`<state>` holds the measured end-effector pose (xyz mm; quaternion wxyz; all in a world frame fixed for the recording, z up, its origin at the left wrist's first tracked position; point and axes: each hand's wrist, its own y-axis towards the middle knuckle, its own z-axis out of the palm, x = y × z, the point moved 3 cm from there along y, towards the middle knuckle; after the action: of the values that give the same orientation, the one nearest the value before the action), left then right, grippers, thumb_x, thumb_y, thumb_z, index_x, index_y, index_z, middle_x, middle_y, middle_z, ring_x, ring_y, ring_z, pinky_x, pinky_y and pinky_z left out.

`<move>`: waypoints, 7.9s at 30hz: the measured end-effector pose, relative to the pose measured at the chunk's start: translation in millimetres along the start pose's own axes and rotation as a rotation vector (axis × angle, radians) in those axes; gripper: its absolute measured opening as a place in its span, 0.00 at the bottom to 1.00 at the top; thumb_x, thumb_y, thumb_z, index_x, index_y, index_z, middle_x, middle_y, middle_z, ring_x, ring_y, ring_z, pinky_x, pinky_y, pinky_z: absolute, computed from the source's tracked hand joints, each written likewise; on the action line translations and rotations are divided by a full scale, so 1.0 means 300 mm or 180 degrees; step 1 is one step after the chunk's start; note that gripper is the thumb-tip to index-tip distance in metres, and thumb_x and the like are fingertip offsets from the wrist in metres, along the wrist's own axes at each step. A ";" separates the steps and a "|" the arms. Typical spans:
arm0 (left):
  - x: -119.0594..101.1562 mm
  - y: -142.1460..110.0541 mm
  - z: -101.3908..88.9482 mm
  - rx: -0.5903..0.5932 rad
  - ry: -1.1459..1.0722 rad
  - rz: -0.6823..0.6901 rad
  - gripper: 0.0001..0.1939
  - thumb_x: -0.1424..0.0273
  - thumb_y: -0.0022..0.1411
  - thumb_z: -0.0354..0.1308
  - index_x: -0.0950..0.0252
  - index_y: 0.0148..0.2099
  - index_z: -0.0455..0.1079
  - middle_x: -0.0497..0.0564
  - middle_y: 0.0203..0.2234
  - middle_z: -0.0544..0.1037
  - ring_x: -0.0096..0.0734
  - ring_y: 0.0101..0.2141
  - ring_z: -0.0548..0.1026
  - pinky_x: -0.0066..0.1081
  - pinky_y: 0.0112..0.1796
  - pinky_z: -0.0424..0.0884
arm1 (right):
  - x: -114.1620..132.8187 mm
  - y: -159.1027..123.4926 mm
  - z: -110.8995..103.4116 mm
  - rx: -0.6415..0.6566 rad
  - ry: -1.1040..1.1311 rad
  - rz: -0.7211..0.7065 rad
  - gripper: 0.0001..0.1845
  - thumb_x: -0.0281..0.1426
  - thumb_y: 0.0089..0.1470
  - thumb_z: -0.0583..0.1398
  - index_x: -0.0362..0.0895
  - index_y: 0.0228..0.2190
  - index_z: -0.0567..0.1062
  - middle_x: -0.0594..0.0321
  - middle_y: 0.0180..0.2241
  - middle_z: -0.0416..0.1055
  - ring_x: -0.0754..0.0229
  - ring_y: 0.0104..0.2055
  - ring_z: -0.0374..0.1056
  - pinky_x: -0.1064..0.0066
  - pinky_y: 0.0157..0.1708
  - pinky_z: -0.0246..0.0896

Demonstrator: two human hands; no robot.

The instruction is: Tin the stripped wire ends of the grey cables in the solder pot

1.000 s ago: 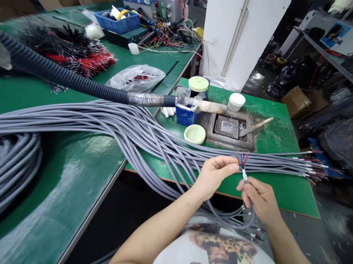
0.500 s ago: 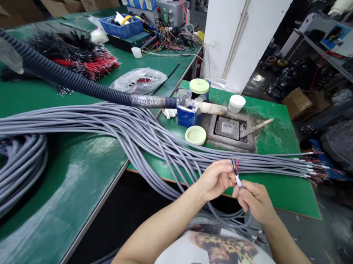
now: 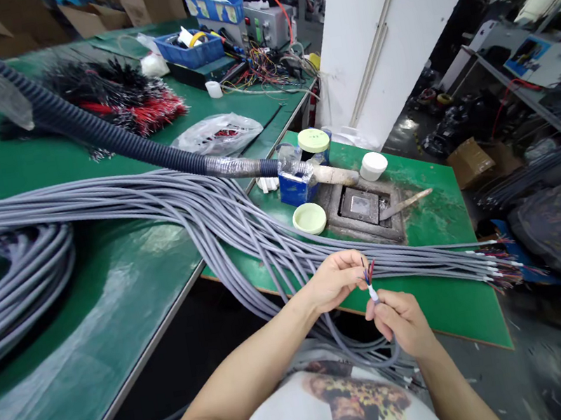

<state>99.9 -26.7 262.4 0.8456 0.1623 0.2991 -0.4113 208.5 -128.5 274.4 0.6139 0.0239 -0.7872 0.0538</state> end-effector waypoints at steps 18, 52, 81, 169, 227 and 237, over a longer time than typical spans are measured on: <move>-0.057 -0.010 -0.006 -0.0269 0.0768 0.0426 0.14 0.65 0.49 0.68 0.70 0.28 0.68 0.47 0.23 0.72 0.20 0.23 0.70 0.22 0.27 0.66 | 0.056 0.013 -0.027 -0.0277 -0.0378 0.0153 0.11 0.33 0.60 0.52 0.45 0.42 0.71 0.67 0.25 0.68 0.67 0.26 0.62 0.75 0.28 0.57; 0.007 -0.015 0.034 -0.0718 -0.0660 -0.0105 0.10 0.71 0.45 0.68 0.71 0.26 0.70 0.46 0.17 0.71 0.18 0.19 0.68 0.22 0.26 0.63 | 0.151 0.134 -0.041 -0.1316 -0.1208 -0.1831 0.11 0.22 0.54 0.58 0.48 0.36 0.76 0.63 0.29 0.71 0.60 0.32 0.66 0.64 0.35 0.63; -0.080 -0.157 -0.145 -0.1321 0.4576 0.2212 0.11 0.73 0.61 0.53 0.60 0.45 0.72 0.52 0.32 0.79 0.35 0.37 0.73 0.38 0.45 0.60 | 0.164 0.685 -0.012 0.0135 -0.3720 -0.0612 0.13 0.34 0.57 0.54 0.43 0.24 0.70 0.62 0.27 0.69 0.62 0.29 0.63 0.72 0.30 0.50; -0.101 -0.162 -0.140 -0.1312 0.4686 0.2670 0.07 0.75 0.61 0.53 0.63 0.42 0.70 0.49 0.29 0.78 0.31 0.34 0.73 0.37 0.42 0.63 | 0.137 0.796 0.088 0.0717 -0.4874 -0.0158 0.17 0.37 0.59 0.50 0.42 0.34 0.75 0.52 0.36 0.76 0.53 0.39 0.72 0.69 0.33 0.56; -0.114 -0.015 -0.022 -0.1293 -0.0008 0.1790 0.15 0.65 0.48 0.68 0.64 0.37 0.73 0.46 0.27 0.75 0.25 0.28 0.72 0.30 0.35 0.69 | 0.360 0.378 -0.024 -0.0051 -0.1333 -0.0635 0.17 0.37 0.55 0.57 0.43 0.19 0.62 0.69 0.19 0.54 0.67 0.23 0.51 0.73 0.23 0.47; -0.167 -0.050 0.026 -0.0783 -0.0544 0.1468 0.14 0.61 0.52 0.64 0.64 0.35 0.69 0.51 0.34 0.74 0.33 0.38 0.73 0.35 0.40 0.69 | 0.392 0.299 -0.020 0.0373 -0.1327 -0.0433 0.10 0.37 0.56 0.57 0.44 0.34 0.74 0.66 0.24 0.66 0.66 0.24 0.59 0.74 0.24 0.53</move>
<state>66.8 -9.8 299.9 0.9524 0.0869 0.2295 -0.1807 176.1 -35.4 384.7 0.4377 0.1231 -0.8892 0.0518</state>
